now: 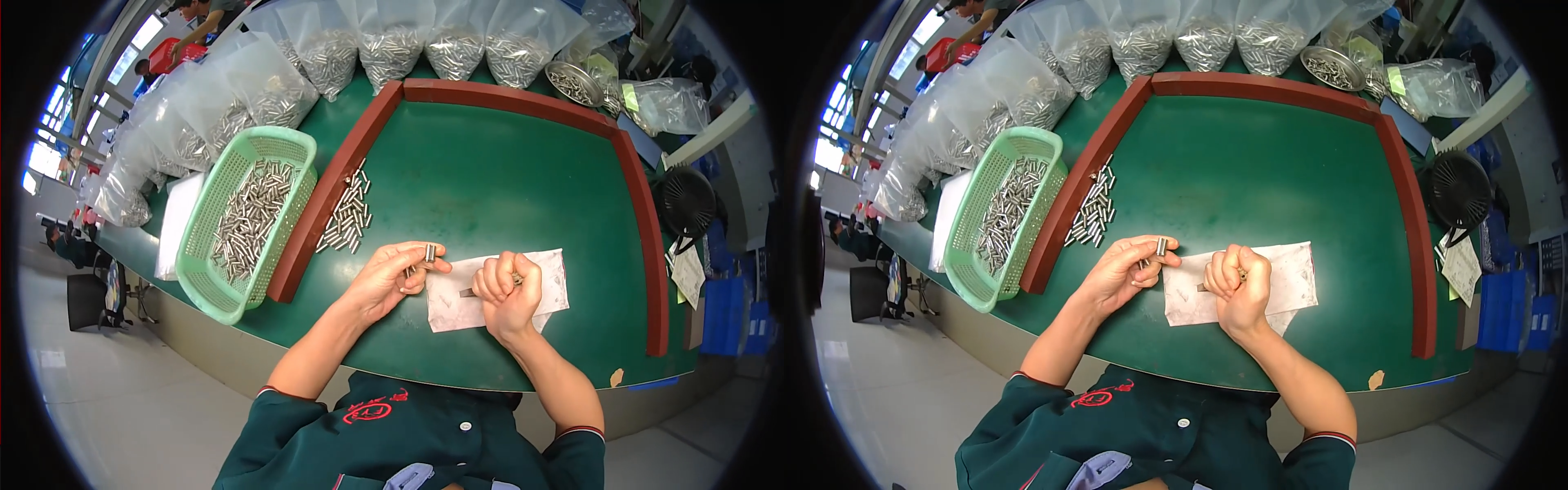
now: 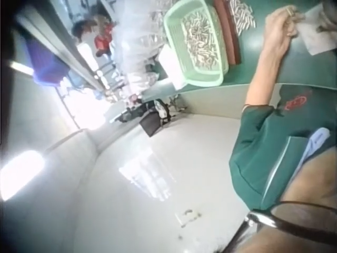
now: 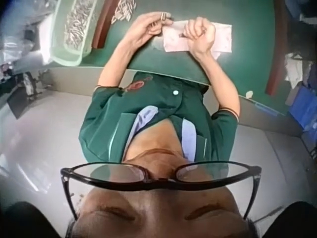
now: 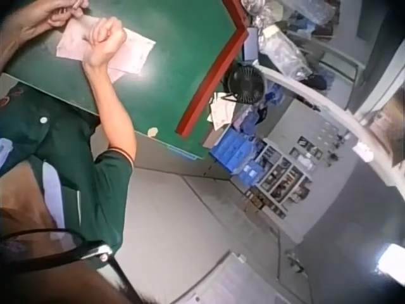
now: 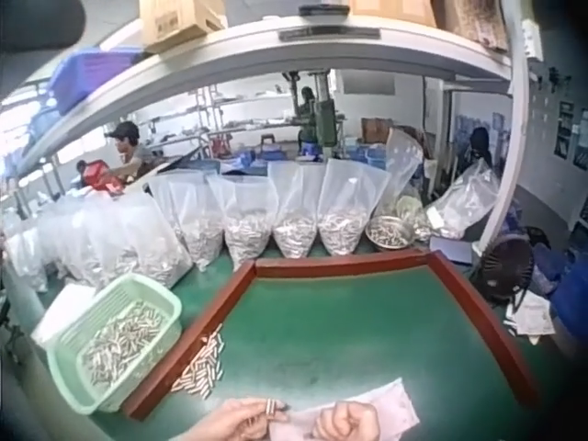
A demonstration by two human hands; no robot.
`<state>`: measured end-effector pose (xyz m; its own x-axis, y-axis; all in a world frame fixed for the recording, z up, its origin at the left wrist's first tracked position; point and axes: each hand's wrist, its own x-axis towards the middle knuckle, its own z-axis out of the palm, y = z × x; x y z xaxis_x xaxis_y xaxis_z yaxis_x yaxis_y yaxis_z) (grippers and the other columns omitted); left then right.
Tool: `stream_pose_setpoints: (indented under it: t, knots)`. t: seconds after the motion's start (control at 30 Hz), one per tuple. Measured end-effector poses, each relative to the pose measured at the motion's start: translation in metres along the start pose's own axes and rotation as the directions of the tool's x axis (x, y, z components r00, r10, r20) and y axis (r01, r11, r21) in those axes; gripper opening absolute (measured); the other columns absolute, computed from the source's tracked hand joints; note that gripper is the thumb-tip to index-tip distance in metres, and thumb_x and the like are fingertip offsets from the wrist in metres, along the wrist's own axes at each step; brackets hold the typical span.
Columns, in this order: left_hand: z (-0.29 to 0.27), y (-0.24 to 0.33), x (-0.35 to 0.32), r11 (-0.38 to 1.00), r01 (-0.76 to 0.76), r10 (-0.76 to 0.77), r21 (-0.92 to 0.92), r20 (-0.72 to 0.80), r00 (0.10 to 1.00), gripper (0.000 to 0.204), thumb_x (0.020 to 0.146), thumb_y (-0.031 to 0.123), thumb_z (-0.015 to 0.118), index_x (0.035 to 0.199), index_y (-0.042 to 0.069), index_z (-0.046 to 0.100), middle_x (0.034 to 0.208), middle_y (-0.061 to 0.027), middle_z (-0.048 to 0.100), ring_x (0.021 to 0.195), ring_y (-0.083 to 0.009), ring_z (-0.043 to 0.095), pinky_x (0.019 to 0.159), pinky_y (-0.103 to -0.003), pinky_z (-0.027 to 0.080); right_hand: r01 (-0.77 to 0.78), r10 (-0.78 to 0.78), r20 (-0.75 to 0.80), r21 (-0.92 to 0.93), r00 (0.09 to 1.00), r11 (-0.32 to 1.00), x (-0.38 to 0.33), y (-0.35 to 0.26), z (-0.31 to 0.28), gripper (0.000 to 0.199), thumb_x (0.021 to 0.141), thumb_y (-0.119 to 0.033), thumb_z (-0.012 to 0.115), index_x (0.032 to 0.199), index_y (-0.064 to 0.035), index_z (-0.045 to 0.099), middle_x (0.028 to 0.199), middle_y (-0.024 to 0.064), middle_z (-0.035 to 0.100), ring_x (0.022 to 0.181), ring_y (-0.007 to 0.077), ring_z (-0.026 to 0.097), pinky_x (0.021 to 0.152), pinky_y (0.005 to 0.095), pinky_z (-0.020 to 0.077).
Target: The recorder is inspecting and assembling small cylindrical metal pins on a green workbench in a factory setting.
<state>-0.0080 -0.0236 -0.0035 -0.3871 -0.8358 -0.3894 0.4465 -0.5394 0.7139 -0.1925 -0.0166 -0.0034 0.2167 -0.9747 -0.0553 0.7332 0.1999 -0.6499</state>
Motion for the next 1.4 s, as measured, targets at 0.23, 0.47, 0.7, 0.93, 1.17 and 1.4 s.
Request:
stream_pose_setpoints:
  t: [0.23, 0.47, 0.7, 0.93, 1.17, 1.4]
  knots:
    - [0.001, 0.002, -0.001, 0.999, 0.021, -0.021, -0.043, -0.006, 1.000, 0.027, 0.089, 0.017, 0.045, 0.104, -0.006, 0.052, 0.090, -0.0164, 0.061, 0.050, -0.0068, 0.040, 0.045, -0.018, 0.032, -0.014, 0.014, -0.017, 0.011, 1.000, 1.000, 0.000, -0.002, 0.000, 0.039, 0.086, -0.026, 0.030, 0.050, -0.0106, 0.026, 0.042, -0.0007, 0.024, 0.039, 0.0092, 0.016, 0.041, 0.0251, 0.0177]
    - [0.000, 0.003, -0.001, 0.994, 0.050, -0.050, -0.096, 0.005, 0.999, 0.029, 0.090, 0.018, 0.042, 0.104, -0.006, 0.051, 0.093, -0.0187, 0.061, 0.052, -0.0085, 0.045, 0.048, -0.020, 0.038, -0.012, 0.011, -0.022, -0.012, 1.000, 1.000, 0.001, -0.002, 0.002, 0.039, 0.086, -0.027, 0.029, 0.051, -0.0112, 0.026, 0.042, -0.0012, 0.024, 0.039, 0.0091, 0.016, 0.041, 0.0251, 0.0182]
    - [-0.001, 0.003, -0.001, 0.988, 0.073, -0.070, -0.133, 0.025, 0.997, 0.031, 0.088, 0.018, 0.040, 0.104, -0.007, 0.051, 0.096, -0.0207, 0.060, 0.053, -0.0111, 0.046, 0.051, -0.022, 0.041, -0.004, 0.003, -0.034, -0.029, 0.999, 1.000, 0.001, -0.003, 0.003, 0.039, 0.086, -0.027, 0.028, 0.050, -0.0122, 0.026, 0.040, -0.0018, 0.024, 0.037, 0.0089, 0.015, 0.040, 0.0253, 0.0181]
    - [0.003, 0.002, -0.001, 0.978, 0.067, -0.071, -0.199, -0.014, 0.997, 0.033, 0.090, 0.028, 0.040, 0.073, 0.004, 0.052, 0.072, -0.0116, 0.057, 0.051, -0.0118, 0.040, 0.050, -0.021, 0.036, -0.006, 0.004, -0.057, -0.026, 0.998, 1.000, 0.002, -0.003, 0.003, 0.040, 0.086, -0.027, 0.029, 0.049, -0.0129, 0.026, 0.039, -0.0023, 0.023, 0.035, 0.0087, 0.015, 0.039, 0.0253, 0.0173]
    - [-0.004, 0.028, -0.009, 0.219, -0.041, 0.623, 0.975, -0.107, 0.775, 0.022, 0.076, 0.020, 0.064, 0.072, -0.001, 0.058, 0.047, -0.0062, 0.048, 0.041, -0.0174, 0.046, 0.043, -0.031, 0.037, -0.020, 0.019, -0.043, -0.030, 0.999, 0.999, 0.001, -0.005, 0.001, 0.039, 0.086, -0.027, 0.029, 0.050, -0.0117, 0.024, 0.042, -0.0017, 0.023, 0.039, 0.0093, 0.016, 0.042, 0.0256, 0.0175]
    - [-0.022, 0.030, -0.005, -0.068, 0.226, 0.762, 0.972, -0.096, 0.641, 0.016, 0.070, 0.014, 0.067, 0.072, 0.001, 0.059, 0.055, -0.0159, 0.055, 0.055, -0.0329, 0.057, 0.051, -0.040, 0.043, -0.017, 0.016, -0.030, -0.019, 0.999, 1.000, 0.000, -0.004, 0.003, 0.039, 0.086, -0.028, 0.029, 0.050, -0.0118, 0.025, 0.042, -0.0017, 0.023, 0.039, 0.0092, 0.015, 0.042, 0.0256, 0.0175]
